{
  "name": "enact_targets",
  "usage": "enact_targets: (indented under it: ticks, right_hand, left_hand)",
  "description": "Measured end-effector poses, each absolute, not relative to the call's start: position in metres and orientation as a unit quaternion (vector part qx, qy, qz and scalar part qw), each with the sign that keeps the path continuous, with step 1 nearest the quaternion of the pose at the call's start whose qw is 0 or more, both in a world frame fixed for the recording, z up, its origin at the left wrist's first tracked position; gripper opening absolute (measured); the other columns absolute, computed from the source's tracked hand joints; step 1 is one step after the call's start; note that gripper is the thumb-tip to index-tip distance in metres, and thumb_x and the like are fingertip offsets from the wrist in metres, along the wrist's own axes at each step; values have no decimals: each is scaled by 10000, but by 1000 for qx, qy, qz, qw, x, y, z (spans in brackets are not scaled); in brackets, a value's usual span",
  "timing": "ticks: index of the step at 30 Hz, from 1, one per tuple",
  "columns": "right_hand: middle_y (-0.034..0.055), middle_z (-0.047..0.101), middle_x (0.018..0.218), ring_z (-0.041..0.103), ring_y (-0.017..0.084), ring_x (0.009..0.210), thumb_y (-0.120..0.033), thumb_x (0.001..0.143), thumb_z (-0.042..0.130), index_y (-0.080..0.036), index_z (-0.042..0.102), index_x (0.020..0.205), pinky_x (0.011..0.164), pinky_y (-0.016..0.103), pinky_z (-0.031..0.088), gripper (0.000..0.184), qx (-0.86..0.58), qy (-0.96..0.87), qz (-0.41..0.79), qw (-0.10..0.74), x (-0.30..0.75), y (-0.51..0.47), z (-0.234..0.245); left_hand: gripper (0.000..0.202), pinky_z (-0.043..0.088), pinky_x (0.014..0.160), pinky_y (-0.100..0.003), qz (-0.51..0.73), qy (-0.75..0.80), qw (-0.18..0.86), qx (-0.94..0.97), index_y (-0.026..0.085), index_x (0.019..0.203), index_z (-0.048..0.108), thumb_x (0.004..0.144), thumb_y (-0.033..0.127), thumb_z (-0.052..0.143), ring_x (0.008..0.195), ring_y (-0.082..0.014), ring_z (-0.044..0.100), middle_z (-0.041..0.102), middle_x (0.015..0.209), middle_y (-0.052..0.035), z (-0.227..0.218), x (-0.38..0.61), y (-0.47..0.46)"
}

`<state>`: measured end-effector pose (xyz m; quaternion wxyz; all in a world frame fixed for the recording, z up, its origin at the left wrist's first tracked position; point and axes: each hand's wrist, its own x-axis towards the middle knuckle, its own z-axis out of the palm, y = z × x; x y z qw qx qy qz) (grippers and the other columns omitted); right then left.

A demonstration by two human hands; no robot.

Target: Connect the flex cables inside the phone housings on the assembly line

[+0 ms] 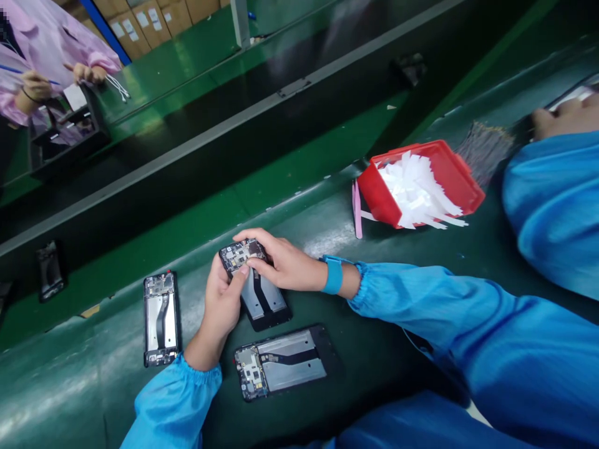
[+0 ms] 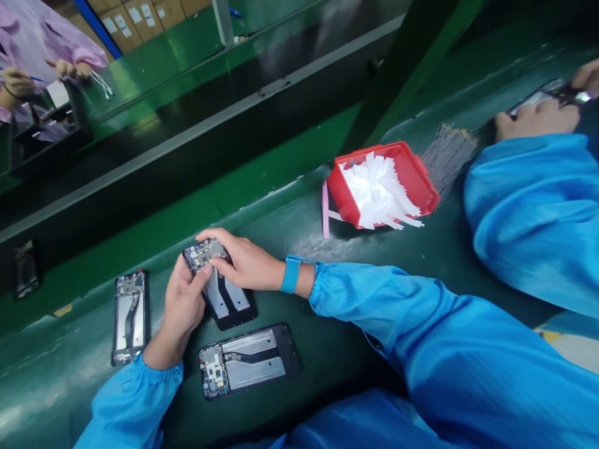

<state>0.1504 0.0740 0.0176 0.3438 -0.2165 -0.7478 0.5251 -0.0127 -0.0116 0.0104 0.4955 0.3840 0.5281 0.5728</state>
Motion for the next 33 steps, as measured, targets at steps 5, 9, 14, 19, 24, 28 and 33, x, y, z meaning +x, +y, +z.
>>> enact_targets:
  ticks: [5, 9, 14, 19, 24, 28, 33]
  right_hand:
    - [126, 553, 1475, 558, 224, 1356, -162, 965, 541, -197, 259, 1598, 1152, 416, 485, 694, -143, -643, 676, 330, 148, 76, 9]
    - [134, 546, 1490, 572, 233, 1346, -186, 951, 577, -162, 424, 1502, 1170, 427, 467, 573, -138, -592, 724, 326, 146, 76, 9]
    - [68, 677, 1322, 660, 202, 1200, -143, 913, 563, -175, 570, 1367, 1115, 406, 511, 455, -142, -585, 725, 336, 146, 71, 18]
    - [35, 743, 1155, 706, 186, 1063, -117, 823, 582, -165, 661, 1215, 1007, 355, 564, 402, -136, -560, 736, 355, 142, 68, 18]
    - [44, 725, 1163, 697, 173, 1045, -145, 877, 581, -169, 623, 1244, 1024, 361, 545, 371, -142, -546, 748, 349, 135, 70, 11]
    - [54, 718, 1125, 688, 175, 1018, -244, 988, 614, -172, 527, 1362, 939, 343, 566, 391, -197, -603, 714, 296, 138, 71, 7]
    - [22, 752, 951, 670, 162, 786, -207, 1020, 580, -176, 564, 1293, 698, 277, 542, 275, -227, -686, 659, 211, 144, 69, 7]
  left_hand:
    - [392, 545, 1015, -317, 571, 552, 467, 389, 245, 1259, 648, 903, 344, 781, 1157, -217, 692, 729, 1234, -57, 15, -12, -13]
    - [353, 560, 945, -299, 572, 567, 438, 398, 241, 1192, 647, 894, 366, 789, 1045, -191, 706, 731, 1153, -41, 13, -12, -14]
    - [294, 550, 819, -253, 568, 594, 379, 425, 220, 1105, 652, 880, 344, 795, 882, -154, 682, 718, 1013, -13, 13, -11, -17]
    - [246, 525, 791, -249, 563, 615, 330, 443, 205, 1037, 653, 851, 284, 792, 809, -140, 639, 695, 951, 5, 16, -8, -20]
    - [260, 536, 870, -258, 588, 601, 376, 389, 211, 1063, 685, 834, 262, 797, 888, -150, 677, 731, 1007, -8, 17, -11, -13]
    - [325, 560, 944, -318, 640, 564, 413, 320, 225, 1093, 656, 819, 294, 817, 978, -187, 726, 756, 1075, -34, 25, -17, -2]
    - [411, 582, 980, -393, 641, 549, 424, 328, 249, 1166, 602, 812, 268, 808, 1078, -238, 743, 767, 1132, -52, 30, -20, 3]
